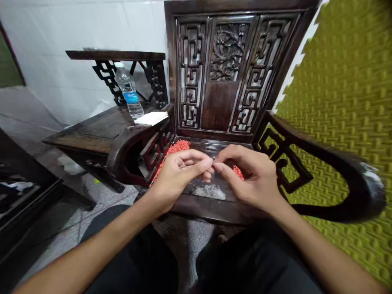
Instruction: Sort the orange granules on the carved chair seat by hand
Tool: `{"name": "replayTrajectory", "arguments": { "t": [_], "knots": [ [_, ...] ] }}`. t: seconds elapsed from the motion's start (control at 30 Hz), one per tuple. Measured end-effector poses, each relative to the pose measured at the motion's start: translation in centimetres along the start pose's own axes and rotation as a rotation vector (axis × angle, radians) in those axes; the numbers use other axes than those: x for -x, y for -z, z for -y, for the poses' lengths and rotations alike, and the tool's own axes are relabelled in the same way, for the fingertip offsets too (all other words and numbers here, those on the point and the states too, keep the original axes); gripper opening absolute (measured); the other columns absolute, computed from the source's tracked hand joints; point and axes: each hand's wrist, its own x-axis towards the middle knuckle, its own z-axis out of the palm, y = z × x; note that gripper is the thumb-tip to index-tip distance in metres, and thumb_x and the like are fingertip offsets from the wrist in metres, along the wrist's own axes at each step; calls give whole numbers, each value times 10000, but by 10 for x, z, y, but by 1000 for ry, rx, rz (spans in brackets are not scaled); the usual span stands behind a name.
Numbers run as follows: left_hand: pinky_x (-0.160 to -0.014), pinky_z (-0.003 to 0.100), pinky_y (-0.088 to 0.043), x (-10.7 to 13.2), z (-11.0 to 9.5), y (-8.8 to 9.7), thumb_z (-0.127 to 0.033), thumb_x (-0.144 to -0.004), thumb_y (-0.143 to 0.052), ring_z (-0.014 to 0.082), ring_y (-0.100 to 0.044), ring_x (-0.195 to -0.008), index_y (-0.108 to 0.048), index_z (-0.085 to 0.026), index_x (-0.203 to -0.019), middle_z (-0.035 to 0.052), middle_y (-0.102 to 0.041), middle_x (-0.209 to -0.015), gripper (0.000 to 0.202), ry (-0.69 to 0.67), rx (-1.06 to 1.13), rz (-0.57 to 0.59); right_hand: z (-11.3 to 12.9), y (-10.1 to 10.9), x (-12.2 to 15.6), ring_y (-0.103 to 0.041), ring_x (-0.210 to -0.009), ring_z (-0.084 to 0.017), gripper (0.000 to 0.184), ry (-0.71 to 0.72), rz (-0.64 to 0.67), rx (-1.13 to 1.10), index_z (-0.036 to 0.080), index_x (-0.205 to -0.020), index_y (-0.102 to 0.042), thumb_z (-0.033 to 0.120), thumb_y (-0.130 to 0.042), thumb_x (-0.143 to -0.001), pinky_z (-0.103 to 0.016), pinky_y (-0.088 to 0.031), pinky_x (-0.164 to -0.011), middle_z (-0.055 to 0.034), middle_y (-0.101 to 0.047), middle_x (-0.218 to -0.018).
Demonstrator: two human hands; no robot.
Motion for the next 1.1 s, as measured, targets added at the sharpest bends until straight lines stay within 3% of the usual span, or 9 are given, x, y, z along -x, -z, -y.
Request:
{"name": "replayTrajectory", "arguments": {
  "t": [0.3, 0.57, 0.87, 1.1],
  "knots": [
    [-675, 182, -549, 3, -1, -5, -233, -861, -813, 80, -648, -671, -756, -112, -838, 19, -706, -740, 136, 22, 133, -2, -6, -6, 0, -646, -773, -141, 124, -81, -37, -189, 187, -937, -700, 72, -721, -896, -286, -509, -692, -14, -693, -852],
    [-673, 176, -542, 4, 2, -6, -227, -850, -819, 72, -640, -669, -759, -104, -838, 26, -707, -767, 137, 72, 178, -46, -14, -9, 0, -692, -787, -140, 169, -15, -60, -204, 186, -902, -728, 23, -748, -861, -275, -551, -713, -17, -740, -856],
    [-685, 181, -538, 0, 1, -3, -246, -846, -822, 72, -643, -665, -750, -109, -836, 20, -714, -772, 155, 23, 167, -93, -15, -8, 2, -730, -780, -127, 95, -154, -86, -195, 197, -989, -770, 147, -753, -910, -253, -595, -715, -12, -775, -900],
    [-692, 189, -539, 0, 2, -4, -260, -842, -828, 79, -647, -674, -745, -110, -843, 22, -711, -769, 171, 31, 157, -91, -12, -10, 0, -730, -777, -128, 78, -134, -102, -159, 192, -958, -772, 145, -771, -895, -248, -598, -710, -14, -778, -873]
  ]
}}
